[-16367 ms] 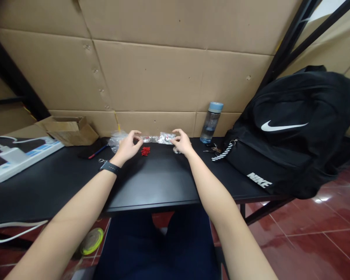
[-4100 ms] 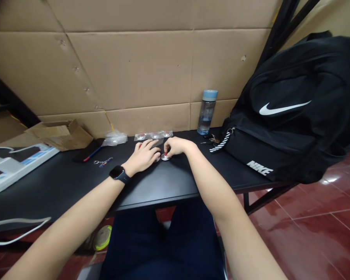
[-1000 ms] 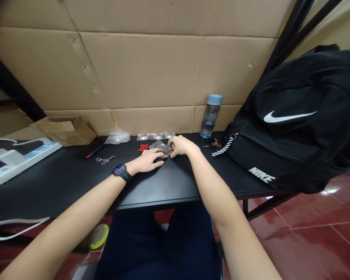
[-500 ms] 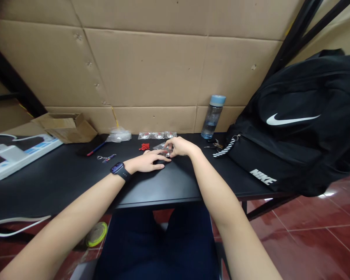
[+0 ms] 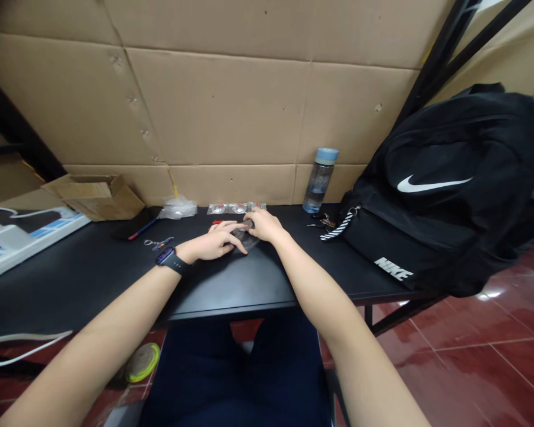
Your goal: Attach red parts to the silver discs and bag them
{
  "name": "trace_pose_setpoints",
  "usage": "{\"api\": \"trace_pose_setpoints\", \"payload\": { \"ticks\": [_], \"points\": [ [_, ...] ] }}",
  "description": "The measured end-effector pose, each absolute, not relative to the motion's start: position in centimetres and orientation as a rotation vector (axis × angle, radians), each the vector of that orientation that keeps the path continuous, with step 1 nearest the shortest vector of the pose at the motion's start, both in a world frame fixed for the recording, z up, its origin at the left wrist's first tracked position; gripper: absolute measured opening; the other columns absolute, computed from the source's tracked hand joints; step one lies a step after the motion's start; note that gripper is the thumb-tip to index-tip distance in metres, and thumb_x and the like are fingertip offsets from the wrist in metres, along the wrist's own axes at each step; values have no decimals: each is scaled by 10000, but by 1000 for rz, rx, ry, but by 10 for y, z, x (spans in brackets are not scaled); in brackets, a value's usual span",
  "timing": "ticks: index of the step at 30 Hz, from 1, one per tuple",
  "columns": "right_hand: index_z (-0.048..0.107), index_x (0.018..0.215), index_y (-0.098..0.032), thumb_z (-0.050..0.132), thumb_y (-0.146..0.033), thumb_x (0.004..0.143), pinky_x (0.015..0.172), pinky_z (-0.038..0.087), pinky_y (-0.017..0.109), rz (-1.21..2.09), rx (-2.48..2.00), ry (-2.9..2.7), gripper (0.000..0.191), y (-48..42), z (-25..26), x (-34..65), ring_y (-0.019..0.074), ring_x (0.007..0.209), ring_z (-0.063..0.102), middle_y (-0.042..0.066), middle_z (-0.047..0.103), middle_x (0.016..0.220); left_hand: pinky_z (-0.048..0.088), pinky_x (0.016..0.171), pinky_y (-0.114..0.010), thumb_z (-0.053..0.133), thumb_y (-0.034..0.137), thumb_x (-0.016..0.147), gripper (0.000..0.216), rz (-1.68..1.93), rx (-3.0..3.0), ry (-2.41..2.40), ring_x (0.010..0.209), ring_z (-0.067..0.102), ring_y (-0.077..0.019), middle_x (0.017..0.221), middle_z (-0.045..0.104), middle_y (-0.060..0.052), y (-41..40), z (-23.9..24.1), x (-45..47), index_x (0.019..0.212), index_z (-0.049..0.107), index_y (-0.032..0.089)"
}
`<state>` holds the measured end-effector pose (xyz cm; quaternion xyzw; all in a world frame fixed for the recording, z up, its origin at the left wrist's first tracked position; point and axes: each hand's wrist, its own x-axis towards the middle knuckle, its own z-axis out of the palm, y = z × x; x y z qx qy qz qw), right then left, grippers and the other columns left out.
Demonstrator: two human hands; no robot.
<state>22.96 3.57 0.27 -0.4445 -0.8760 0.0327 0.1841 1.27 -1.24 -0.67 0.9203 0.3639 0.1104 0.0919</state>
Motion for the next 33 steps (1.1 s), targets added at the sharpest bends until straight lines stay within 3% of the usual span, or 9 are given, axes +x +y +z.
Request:
{"api": "trace_pose_setpoints", "payload": {
  "ticks": [3, 5, 7, 12, 17, 21, 26, 29, 33],
  "points": [
    [710, 1149, -202, 756, -244, 821, 892, 469, 300, 252, -1005, -2515, 334, 34, 12, 229, 215, 998, 630, 80, 677, 1109, 341, 1103, -533, 479, 36, 770, 416, 487, 2700, 1187, 1379, 392, -295, 1448, 524, -1, -12, -1, 10, 975, 722, 305],
    [715, 1116, -183, 614, -179, 910, 884, 458, 282, 306, -912, -2482, 230, 34, 19, 235, 186, 933, 631, 66, 702, 1043, 410, 1017, -473, 564, 98, 740, 374, 588, 2635, 1321, 1262, 474, -292, 1312, 586, -54, -11, -1, 10, 1064, 630, 271],
    [726, 1047, -168, 498, -45, 895, 864, 442, 268, 269, -931, -2473, 300, 36, 22, 242, 175, 906, 623, 62, 709, 990, 425, 959, -442, 673, 209, 730, 425, 623, 2580, 1439, 1178, 514, -299, 1231, 612, -67, -10, -4, 12, 1134, 553, 263],
    [742, 971, -160, 721, -20, 682, 767, 414, 242, 201, -1037, -2564, 322, 45, 14, 251, 178, 869, 590, 47, 683, 957, 360, 972, -423, 696, 316, 827, 428, 728, 2577, 1469, 1198, 540, -283, 1164, 693, -32, -11, -14, 25, 1208, 501, 301],
    [768, 816, -172, 741, -195, 780, 789, 427, 247, 448, -995, -2473, 51, 50, 7, 252, 154, 821, 613, 25, 713, 867, 306, 996, -438, 605, 247, 893, 393, 852, 2510, 1581, 1190, 580, -262, 1026, 773, -38, -12, -11, 28, 1259, 465, 273],
    [765, 821, -156, 712, -277, 802, 752, 452, 256, 571, -1005, -2386, 134, 52, 8, 253, 149, 753, 623, 30, 731, 805, 324, 970, -425, 588, 259, 886, 333, 960, 2395, 1638, 1128, 642, -253, 980, 792, -18, -12, -5, 22, 1195, 465, 270],
    [691, 876, -137, 687, -300, 781, 677, 457, 253, 835, -1018, -2162, 188, 48, 10, 248, 137, 660, 612, 23, 708, 736, 361, 952, -409, 599, 278, 855, 413, 999, 2179, 1747, 988, 714, -244, 913, 801, 19, -11, -1, 19, 1227, 422, 291],
    [643, 1004, -164, 682, -225, 761, 680, 459, 240, 784, -1081, -2143, 254, 44, 9, 245, 135, 641, 630, -7, 706, 700, 363, 947, -425, 600, 290, 850, 458, 928, 2163, 1803, 1020, 712, -271, 878, 800, 3, -12, -1, 20, 1267, 410, 282],
    [575, 1213, -222, 679, -133, 744, 688, 465, 231, 617, -1178, -2257, 489, 40, 9, 245, 142, 632, 659, -55, 703, 663, 358, 941, -432, 582, 277, 868, 403, 876, 2232, 1764, 1039, 695, -270, 878, 792, -8, -12, -6, 24, 1250, 455, 276]
  ]
}}
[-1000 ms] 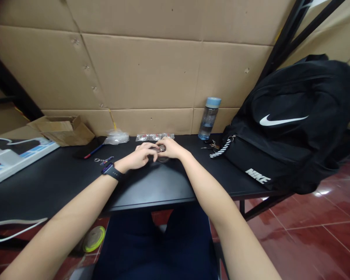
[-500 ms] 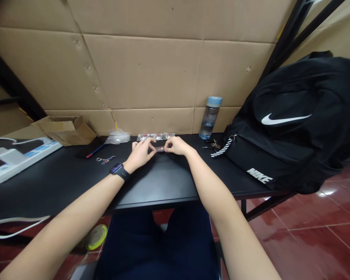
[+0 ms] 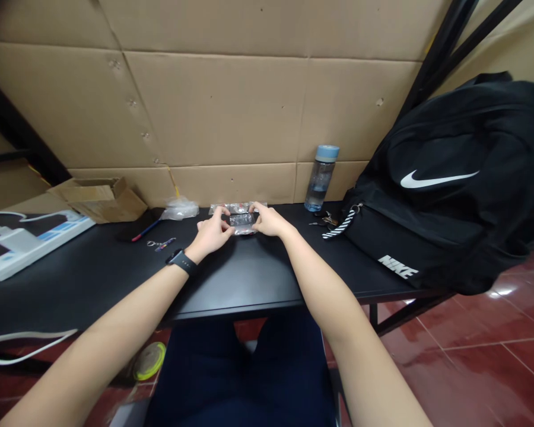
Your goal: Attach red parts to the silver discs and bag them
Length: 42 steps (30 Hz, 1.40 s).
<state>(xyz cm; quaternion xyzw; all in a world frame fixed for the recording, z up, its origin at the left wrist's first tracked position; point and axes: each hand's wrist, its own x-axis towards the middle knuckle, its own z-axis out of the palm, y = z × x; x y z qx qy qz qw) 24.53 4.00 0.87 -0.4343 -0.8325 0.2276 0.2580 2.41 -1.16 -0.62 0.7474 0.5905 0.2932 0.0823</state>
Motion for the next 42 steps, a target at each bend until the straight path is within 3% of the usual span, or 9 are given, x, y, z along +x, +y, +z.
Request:
{"api": "trace_pose_setpoints", "payload": {
  "ticks": [4, 8, 13, 17, 22, 26, 30, 35, 42],
  "points": [
    [686, 1122, -244, 684, -128, 760, 709, 469, 230, 451, -1291, -2377, 380, 39, 11, 244, 150, 695, 680, -31, 720, 714, 363, 939, -455, 495, 266, 933, 197, 751, 2372, 1725, 1055, 646, -267, 967, 759, -22, -9, -14, 29, 1106, 585, 296],
    [803, 922, -244, 705, -194, 774, 725, 477, 246, 325, -1428, -2457, 184, 38, 14, 242, 180, 780, 699, 30, 758, 821, 391, 959, -498, 445, 411, 982, 281, 612, 2457, 1699, 1213, 512, -324, 1246, 637, -78, -8, -22, 31, 1160, 647, 332],
    [822, 871, -233, 783, -402, 755, 740, 502, 258, 363, -1398, -2531, 209, 36, 16, 243, 207, 817, 708, 48, 781, 877, 345, 1040, -553, 512, 479, 942, 313, 606, 2528, 1648, 1352, 397, -344, 1424, 548, -83, -7, -26, 29, 1171, 626, 298],
    [817, 917, -213, 883, -405, 647, 781, 504, 271, 283, -1296, -2583, 338, 40, 12, 244, 237, 915, 695, 76, 773, 969, 327, 1034, -541, 574, 383, 891, 250, 559, 2526, 1608, 1324, 449, -326, 1269, 668, -72, -7, -24, 29, 1121, 578, 284],
    [795, 816, -183, 767, -307, 796, 719, 455, 254, 286, -1249, -2558, 128, 41, 13, 242, 193, 816, 663, 69, 759, 871, 345, 983, -478, 539, 244, 884, 281, 692, 2472, 1650, 1171, 597, -286, 1112, 742, -51, -9, -19, 28, 1162, 531, 285],
    [750, 746, -145, 638, -348, 887, 640, 389, 242, 428, -1194, -2447, 271, 40, 19, 245, 144, 691, 579, 27, 697, 735, 361, 974, -443, 545, 271, 903, 308, 857, 2325, 1651, 1060, 679, -252, 1049, 771, -11, -9, -15, 26, 1207, 500, 294],
    [710, 709, -129, 613, -446, 866, 592, 335, 248, 603, -1139, -2311, 367, 43, 19, 247, 119, 613, 476, -19, 585, 623, 357, 1008, -447, 558, 287, 904, 322, 1022, 2206, 1652, 1056, 696, -240, 1005, 786, 16, -7, -13, 24, 1216, 480, 302],
    [713, 798, -124, 771, -474, 697, 642, 414, 259, 893, -1023, -2149, 369, 45, 11, 242, 139, 658, 547, -7, 647, 695, 344, 1032, -443, 590, 299, 896, 341, 1148, 2135, 1636, 1050, 704, -228, 968, 790, 36, -5, -13, 22, 1206, 447, 304],
    [714, 807, -141, 815, -406, 709, 639, 488, 263, 915, -1107, -1801, 301, 47, 4, 231, 151, 641, 628, 51, 730, 735, 344, 1025, -430, 602, 335, 909, 322, 1228, 2104, 1673, 1082, 692, -231, 1037, 779, 17, -4, -7, 21, 1201, 471, 298]
  ]
}}
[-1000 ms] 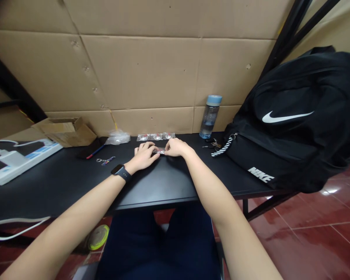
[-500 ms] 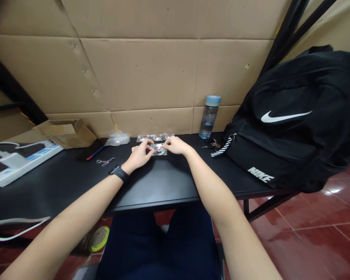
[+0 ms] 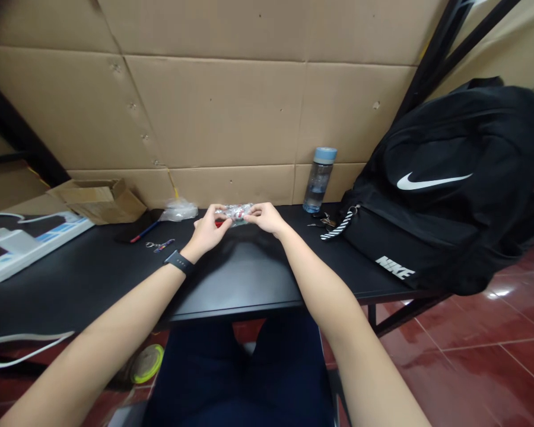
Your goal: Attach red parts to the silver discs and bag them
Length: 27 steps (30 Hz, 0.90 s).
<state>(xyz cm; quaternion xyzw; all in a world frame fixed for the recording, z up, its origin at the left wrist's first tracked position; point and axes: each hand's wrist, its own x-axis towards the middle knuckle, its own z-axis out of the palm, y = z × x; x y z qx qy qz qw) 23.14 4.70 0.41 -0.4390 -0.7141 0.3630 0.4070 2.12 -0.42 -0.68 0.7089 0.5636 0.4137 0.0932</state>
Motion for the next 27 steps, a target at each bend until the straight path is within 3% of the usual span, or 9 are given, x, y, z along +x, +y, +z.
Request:
{"api": "trace_pose_setpoints", "payload": {
  "ticks": [5, 15, 21, 23, 27],
  "points": [
    [720, 849, -147, 775, -273, 760, 696, 509, 257, 559, -1453, -1575, 163, 67, 5, 241, 178, 759, 692, 74, 758, 827, 370, 988, -421, 568, 288, 910, 188, 1238, 2176, 1823, 1127, 654, -240, 1164, 736, -31, 6, -1, -6, 1097, 572, 272],
    [737, 830, -170, 787, -254, 757, 753, 540, 268, 420, -1716, -1649, 122, 137, 3, 213, 183, 757, 709, 70, 763, 809, 425, 945, -452, 625, 241, 833, 199, 896, 2126, 2015, 1102, 636, -284, 1142, 738, -37, 25, -8, -51, 1017, 693, 275],
    [690, 1089, -176, 813, -267, 743, 1024, 447, 473, 179, -1821, -1764, 378, 136, 1, 197, 321, 1128, 668, 178, 735, 1134, 400, 956, -439, 758, 372, 788, 170, 749, 2349, 1867, 1155, 562, -308, 1147, 708, -41, 22, -12, -43, 942, 760, 299],
    [671, 1126, -183, 810, -268, 745, 1016, 445, 484, 139, -1832, -1811, 414, 130, 0, 200, 336, 1142, 661, 185, 725, 1155, 391, 949, -446, 779, 376, 782, 174, 698, 2411, 1876, 1147, 543, -321, 1121, 696, -62, 20, -13, -40, 930, 766, 286],
    [719, 979, -205, 758, -260, 772, 886, 510, 392, 163, -1820, -1926, 218, 117, 0, 218, 309, 1045, 697, 148, 742, 1093, 393, 922, -438, 775, 411, 807, 188, 647, 2483, 1948, 1108, 547, -321, 1064, 682, -78, 17, -13, -37, 915, 754, 259]
  ]
}}
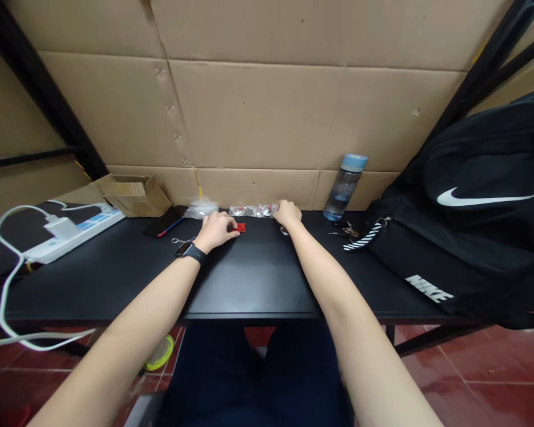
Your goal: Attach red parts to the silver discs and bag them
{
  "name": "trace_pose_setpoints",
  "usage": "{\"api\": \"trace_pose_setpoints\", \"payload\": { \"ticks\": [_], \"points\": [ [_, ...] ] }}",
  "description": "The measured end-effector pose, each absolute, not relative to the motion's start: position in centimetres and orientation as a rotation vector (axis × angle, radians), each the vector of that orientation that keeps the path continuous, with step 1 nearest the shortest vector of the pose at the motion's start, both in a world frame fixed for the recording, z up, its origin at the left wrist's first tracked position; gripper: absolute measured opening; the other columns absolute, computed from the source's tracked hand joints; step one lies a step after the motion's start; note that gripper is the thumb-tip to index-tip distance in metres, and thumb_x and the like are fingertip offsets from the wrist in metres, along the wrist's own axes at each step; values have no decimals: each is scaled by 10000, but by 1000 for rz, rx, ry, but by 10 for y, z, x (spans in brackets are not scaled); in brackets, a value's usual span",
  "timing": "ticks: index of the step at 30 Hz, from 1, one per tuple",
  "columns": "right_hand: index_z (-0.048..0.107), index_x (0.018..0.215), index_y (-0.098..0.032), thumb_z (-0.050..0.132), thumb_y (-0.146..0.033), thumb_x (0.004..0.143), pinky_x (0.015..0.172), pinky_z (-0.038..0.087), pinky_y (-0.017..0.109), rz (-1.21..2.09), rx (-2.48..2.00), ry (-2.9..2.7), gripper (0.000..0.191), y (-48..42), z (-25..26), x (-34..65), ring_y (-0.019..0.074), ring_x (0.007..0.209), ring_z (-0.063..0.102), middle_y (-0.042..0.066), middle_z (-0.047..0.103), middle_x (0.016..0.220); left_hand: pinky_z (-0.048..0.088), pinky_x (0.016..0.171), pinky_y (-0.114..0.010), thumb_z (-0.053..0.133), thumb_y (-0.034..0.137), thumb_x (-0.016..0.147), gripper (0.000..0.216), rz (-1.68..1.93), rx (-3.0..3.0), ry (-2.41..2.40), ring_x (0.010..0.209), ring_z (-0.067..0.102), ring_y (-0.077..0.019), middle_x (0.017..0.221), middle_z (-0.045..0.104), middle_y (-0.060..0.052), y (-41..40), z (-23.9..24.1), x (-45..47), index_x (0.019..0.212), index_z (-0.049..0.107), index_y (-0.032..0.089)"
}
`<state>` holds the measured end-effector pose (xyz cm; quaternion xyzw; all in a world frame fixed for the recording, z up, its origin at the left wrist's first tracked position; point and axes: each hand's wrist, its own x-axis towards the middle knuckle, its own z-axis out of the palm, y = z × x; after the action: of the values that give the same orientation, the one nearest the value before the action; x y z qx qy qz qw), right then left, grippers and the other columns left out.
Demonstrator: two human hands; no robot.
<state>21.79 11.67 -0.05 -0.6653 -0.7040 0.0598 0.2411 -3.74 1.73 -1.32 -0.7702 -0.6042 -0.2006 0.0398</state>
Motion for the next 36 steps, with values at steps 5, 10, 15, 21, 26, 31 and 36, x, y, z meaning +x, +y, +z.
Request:
{"api": "trace_pose_setpoints", "payload": {
  "ticks": [5, 10, 15, 21, 26, 31, 36],
  "points": [
    [741, 1024, -214, 825, -263, 685, 856, 516, 312, 244, -1714, -2106, 353, 97, -3, 255, 253, 997, 699, 97, 739, 1100, 388, 915, -429, 757, 388, 831, 161, -608, -2362, -1822, 1109, 545, -321, 1080, 682, -81, 16, -14, -35, 925, 745, 258],
    [702, 1169, -191, 837, -405, 715, 844, 528, 275, 365, -1609, -2154, 519, 78, -13, 281, 189, 923, 708, 85, 740, 1103, 381, 934, -430, 703, 306, 855, 99, -619, -2399, -1771, 1107, 543, -309, 1104, 679, -72, 16, -18, -29, 934, 755, 279],
    [708, 1145, -202, 885, -276, 647, 800, 519, 240, 431, -1517, -2173, 533, 71, -15, 282, 147, 826, 698, 40, 747, 1034, 390, 935, -439, 662, 307, 870, 153, -598, -2396, -1730, 1121, 530, -315, 1125, 680, -80, 16, -20, -27, 974, 773, 287],
    [725, 1107, -206, 847, -240, 682, 789, 504, 249, 404, -1531, -2153, 443, 68, -13, 279, 168, 854, 695, 51, 746, 1033, 378, 939, -465, 651, 308, 870, 123, -620, -2372, -1733, 1112, 522, -331, 1090, 686, -97, 15, -20, -23, 871, 766, 265],
    [731, 1089, -200, 848, -228, 677, 786, 501, 245, 408, -1521, -2159, 429, 66, -11, 279, 161, 842, 694, 45, 751, 1017, 366, 944, -467, 594, 276, 894, 182, -658, -2377, -1732, 1119, 518, -326, 1048, 689, -111, 13, -21, -17, 774, 727, 243],
    [728, 1096, -194, 860, -225, 668, 768, 498, 241, 417, -1505, -2144, 448, 64, -7, 281, 138, 778, 674, 37, 753, 1012, 360, 944, -446, 536, 276, 936, 170, -739, -2386, -1733, 1119, 541, -304, 1097, 707, -97, 12, -20, -15, 889, 698, 248],
    [730, 1105, -198, 861, -216, 676, 780, 489, 241, 403, -1468, -2137, 449, 63, -4, 282, 135, 803, 660, 40, 756, 1069, 347, 922, -410, 508, 315, 984, 170, -837, -2401, -1727, 1050, 607, -262, 1023, 747, -45, 12, -14, -13, 955, 667, 261]
  ]
}}
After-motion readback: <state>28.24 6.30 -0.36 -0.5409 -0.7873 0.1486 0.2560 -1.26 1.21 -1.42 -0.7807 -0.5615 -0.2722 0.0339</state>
